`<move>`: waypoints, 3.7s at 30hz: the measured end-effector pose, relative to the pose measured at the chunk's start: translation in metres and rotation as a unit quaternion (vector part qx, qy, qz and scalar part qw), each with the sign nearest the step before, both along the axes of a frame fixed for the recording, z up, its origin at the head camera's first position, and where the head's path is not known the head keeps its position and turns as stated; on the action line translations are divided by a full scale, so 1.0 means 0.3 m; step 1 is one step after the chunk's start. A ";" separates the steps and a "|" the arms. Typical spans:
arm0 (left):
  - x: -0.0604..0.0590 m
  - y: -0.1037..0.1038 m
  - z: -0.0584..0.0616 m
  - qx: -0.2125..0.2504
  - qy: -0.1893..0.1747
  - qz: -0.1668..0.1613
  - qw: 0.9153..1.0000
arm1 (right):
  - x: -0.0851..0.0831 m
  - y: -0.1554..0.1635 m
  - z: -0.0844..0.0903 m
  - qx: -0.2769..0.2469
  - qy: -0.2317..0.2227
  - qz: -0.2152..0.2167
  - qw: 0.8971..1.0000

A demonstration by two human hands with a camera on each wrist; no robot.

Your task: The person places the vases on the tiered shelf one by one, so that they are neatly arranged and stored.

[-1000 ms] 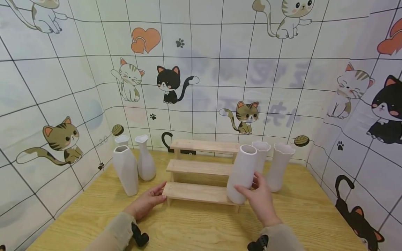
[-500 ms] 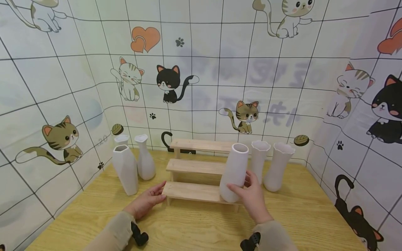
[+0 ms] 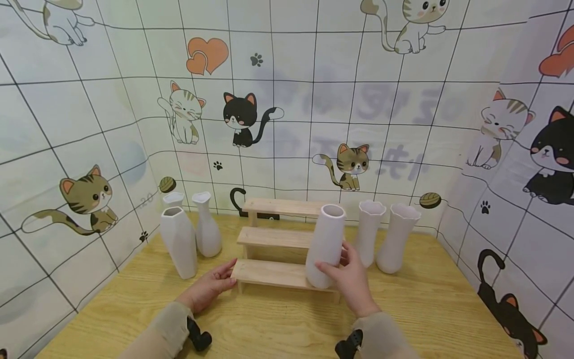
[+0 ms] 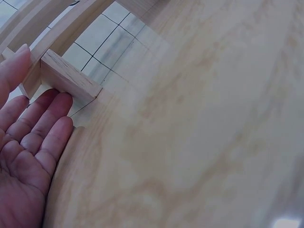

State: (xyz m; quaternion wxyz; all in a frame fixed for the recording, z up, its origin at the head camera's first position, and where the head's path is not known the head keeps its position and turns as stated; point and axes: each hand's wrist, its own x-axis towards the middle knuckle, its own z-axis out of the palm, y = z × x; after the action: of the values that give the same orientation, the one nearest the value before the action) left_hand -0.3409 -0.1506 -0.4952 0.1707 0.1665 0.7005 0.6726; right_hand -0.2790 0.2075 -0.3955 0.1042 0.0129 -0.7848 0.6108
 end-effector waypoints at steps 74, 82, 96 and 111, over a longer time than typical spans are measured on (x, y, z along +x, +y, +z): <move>0.008 0.000 0.014 0.019 0.007 -0.013 1.000 | -0.025 -0.060 -0.020 -0.039 -0.009 0.117 0.992; -0.001 -0.003 0.003 0.007 0.011 -0.012 1.000 | -0.020 0.052 -0.054 0.007 -0.026 0.078 0.997; -0.003 -0.003 -0.007 0.008 0.010 -0.011 1.000 | -0.019 0.179 -0.173 0.025 -0.068 0.013 0.997; 0.006 -0.001 -0.003 0.002 0.014 -0.004 1.000 | -0.077 0.220 -0.295 -0.027 -0.087 0.122 0.988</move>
State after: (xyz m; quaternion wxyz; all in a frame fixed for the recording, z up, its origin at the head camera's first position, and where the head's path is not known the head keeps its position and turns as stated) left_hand -0.3390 -0.1509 -0.4960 0.1629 0.1791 0.7008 0.6710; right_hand -0.3020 0.2734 -0.4839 -0.0394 0.0527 -0.7669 0.6383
